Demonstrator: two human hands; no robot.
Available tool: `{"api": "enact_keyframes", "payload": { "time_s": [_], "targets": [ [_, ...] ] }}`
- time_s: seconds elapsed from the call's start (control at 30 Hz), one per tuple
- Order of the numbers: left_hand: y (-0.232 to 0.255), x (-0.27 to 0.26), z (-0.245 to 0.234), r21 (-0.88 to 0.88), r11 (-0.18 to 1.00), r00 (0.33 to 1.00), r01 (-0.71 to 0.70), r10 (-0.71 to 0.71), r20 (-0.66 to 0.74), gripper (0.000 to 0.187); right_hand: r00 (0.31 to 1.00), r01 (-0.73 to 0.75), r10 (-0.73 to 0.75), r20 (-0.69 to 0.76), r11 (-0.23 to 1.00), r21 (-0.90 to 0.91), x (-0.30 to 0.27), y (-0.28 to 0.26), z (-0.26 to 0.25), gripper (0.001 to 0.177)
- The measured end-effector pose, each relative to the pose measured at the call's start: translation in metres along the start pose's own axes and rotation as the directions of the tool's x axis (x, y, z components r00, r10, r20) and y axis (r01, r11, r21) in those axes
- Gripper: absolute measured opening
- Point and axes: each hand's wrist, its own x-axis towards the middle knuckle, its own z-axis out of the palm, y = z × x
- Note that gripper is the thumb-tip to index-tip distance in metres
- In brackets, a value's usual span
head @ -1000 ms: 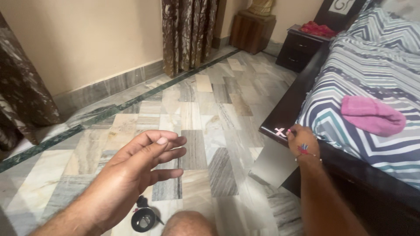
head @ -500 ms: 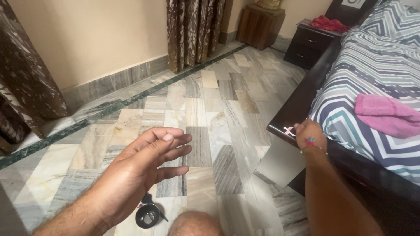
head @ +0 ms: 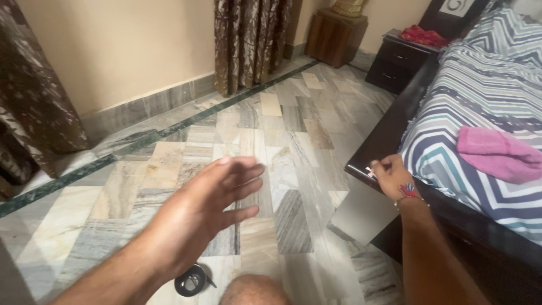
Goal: The person sits on the floor and sorts through a drawer full of hair accessories. They pick up various scrunchies and hair ties, examine them, and place them back into the drawer or on the floor. The person also handles a small box and a roll of black tape before closing the drawer.
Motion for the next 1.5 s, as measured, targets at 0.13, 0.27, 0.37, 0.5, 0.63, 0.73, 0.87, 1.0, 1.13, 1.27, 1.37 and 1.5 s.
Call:
{"api": "enact_keyframes", "payload": {
  "time_s": [0.13, 0.27, 0.37, 0.5, 0.63, 0.73, 0.87, 1.0, 1.13, 1.27, 1.37, 1.5],
  "targets": [
    [0.013, 0.014, 0.022, 0.686, 0.711, 0.987, -0.153, 0.142, 0.073, 0.063, 0.985, 0.094, -0.074, 0.155, 0.988, -0.126, -0.021, -0.030, -0.009, 0.056],
    [0.025, 0.018, 0.047, 0.869, 0.351, 0.930, -0.349, 0.245, 0.274, 0.067, 0.991, 0.097, -0.069, 0.116, 0.962, -0.254, -0.029, -0.037, -0.005, 0.039],
    [0.031, 0.018, 0.056, 0.844, 0.390, 0.927, -0.369, 0.224, 0.302, 0.069, 0.994, 0.100, -0.083, 0.070, 0.948, -0.301, -0.041, -0.041, -0.002, 0.033],
    [0.036, 0.013, 0.057, 0.836, 0.386, 0.920, -0.390, 0.201, 0.337, 0.070, 0.988, 0.149, -0.153, 0.007, 0.949, -0.277, -0.049, -0.035, 0.006, 0.025],
    [0.038, 0.002, 0.049, 0.791, 0.462, 0.916, -0.401, 0.212, 0.340, 0.072, 0.993, 0.116, -0.113, 0.035, 0.988, -0.102, -0.035, -0.041, 0.023, 0.027],
    [0.040, -0.008, 0.041, 0.733, 0.588, 0.939, -0.343, 0.204, 0.277, 0.072, 0.869, 0.496, -0.479, -0.128, 0.842, 0.213, -0.036, -0.086, 0.041, 0.029],
    [0.040, -0.022, 0.022, 0.630, 0.750, 0.976, -0.202, 0.209, 0.063, 0.066, 0.896, 0.138, -0.337, 0.289, 0.831, 0.539, -0.094, -0.196, 0.036, 0.026],
    [0.043, -0.044, -0.020, 0.134, 0.990, 0.930, -0.052, 0.096, -0.354, 0.047, 0.807, 0.192, -0.485, 0.339, 0.756, 0.625, -0.182, -0.305, 0.024, 0.025],
    [0.049, -0.088, -0.069, -0.263, 0.958, 0.819, -0.110, -0.062, -0.571, 0.031, 0.563, 0.487, -0.805, 0.187, 0.506, 0.712, -0.255, -0.393, 0.025, 0.022],
    [0.058, -0.144, -0.116, -0.375, 0.887, 0.846, -0.270, 0.032, -0.532, 0.037, 0.530, 0.613, -0.785, 0.322, 0.617, 0.494, -0.336, -0.457, 0.024, 0.018],
    [0.064, -0.188, -0.144, -0.333, 0.889, 0.828, -0.314, 0.085, -0.554, 0.040, 0.496, 0.737, -0.784, 0.373, 0.607, 0.297, -0.384, -0.492, 0.031, 0.021],
    [0.064, -0.244, -0.173, -0.295, 0.886, 0.838, -0.358, 0.165, -0.520, 0.042, 0.406, 0.553, -0.799, 0.443, 0.601, 0.578, -0.409, -0.508, 0.066, 0.023]
  ]
}}
